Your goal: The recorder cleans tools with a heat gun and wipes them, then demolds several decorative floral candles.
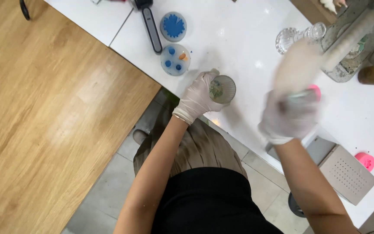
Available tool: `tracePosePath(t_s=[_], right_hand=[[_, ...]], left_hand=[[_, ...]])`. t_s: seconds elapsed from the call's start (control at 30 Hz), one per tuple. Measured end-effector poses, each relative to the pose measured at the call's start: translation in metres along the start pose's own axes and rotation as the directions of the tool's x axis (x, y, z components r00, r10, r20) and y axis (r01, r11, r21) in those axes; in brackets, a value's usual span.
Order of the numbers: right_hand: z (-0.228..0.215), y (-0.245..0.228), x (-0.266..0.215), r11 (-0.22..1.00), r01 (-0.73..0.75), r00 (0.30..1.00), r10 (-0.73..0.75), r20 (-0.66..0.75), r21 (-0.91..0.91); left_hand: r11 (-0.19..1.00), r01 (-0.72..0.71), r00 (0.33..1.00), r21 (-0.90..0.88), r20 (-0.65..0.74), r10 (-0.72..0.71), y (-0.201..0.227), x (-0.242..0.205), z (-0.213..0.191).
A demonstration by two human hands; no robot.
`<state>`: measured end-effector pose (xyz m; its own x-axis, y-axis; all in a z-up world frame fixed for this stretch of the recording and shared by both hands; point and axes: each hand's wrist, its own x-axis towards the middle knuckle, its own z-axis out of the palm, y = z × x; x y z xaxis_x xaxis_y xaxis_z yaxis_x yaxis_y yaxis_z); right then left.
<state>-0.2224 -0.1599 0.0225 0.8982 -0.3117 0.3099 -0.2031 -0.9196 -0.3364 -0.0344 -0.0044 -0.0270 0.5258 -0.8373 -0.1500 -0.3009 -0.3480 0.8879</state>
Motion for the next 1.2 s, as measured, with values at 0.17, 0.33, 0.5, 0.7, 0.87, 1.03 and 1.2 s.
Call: tracePosePath(t_s=[0.17, 0.33, 0.5, 0.7, 0.87, 1.03, 1.2], right_hand=[[0.012, -0.009, 0.016, 0.945, 0.288, 0.922, -0.318, 0.221, 0.157], [0.023, -0.008, -0.008, 0.953, 0.025, 0.954, -0.113, 0.279, 0.302], [-0.004, -0.025, 0.014, 0.967, -0.039, 0.977, -0.015, 0.212, 0.250], [-0.009, -0.001, 0.008, 0.996, 0.084, 0.966, -0.082, 0.244, 0.002], [0.031, -0.003, -0.027, 0.982, 0.159, 0.919, -0.110, 0.379, -0.102], [-0.047, -0.006, -0.004, 0.855, -0.363, 0.888, 0.437, -0.140, 0.370], [0.034, -0.001, -0.035, 0.999, 0.036, 0.979, -0.035, 0.201, 0.000]], left_hand=[[1.000, -0.024, 0.999, 0.001, -0.022, 0.024, 0.000, 0.002, 0.000], [0.999, -0.052, 0.998, 0.000, -0.026, 0.052, -0.002, -0.002, 0.003], [0.999, -0.036, 0.999, 0.039, 0.015, 0.035, 0.003, -0.001, 0.010], [0.999, -0.016, 0.999, 0.034, 0.039, 0.014, 0.001, 0.002, 0.002], [1.000, -0.004, 0.999, 0.016, 0.046, 0.003, 0.000, 0.003, 0.010], [1.000, -0.025, 0.998, 0.009, 0.065, 0.025, 0.004, -0.005, 0.017], [0.999, -0.032, 0.999, 0.044, 0.031, 0.031, 0.005, 0.001, 0.008]])
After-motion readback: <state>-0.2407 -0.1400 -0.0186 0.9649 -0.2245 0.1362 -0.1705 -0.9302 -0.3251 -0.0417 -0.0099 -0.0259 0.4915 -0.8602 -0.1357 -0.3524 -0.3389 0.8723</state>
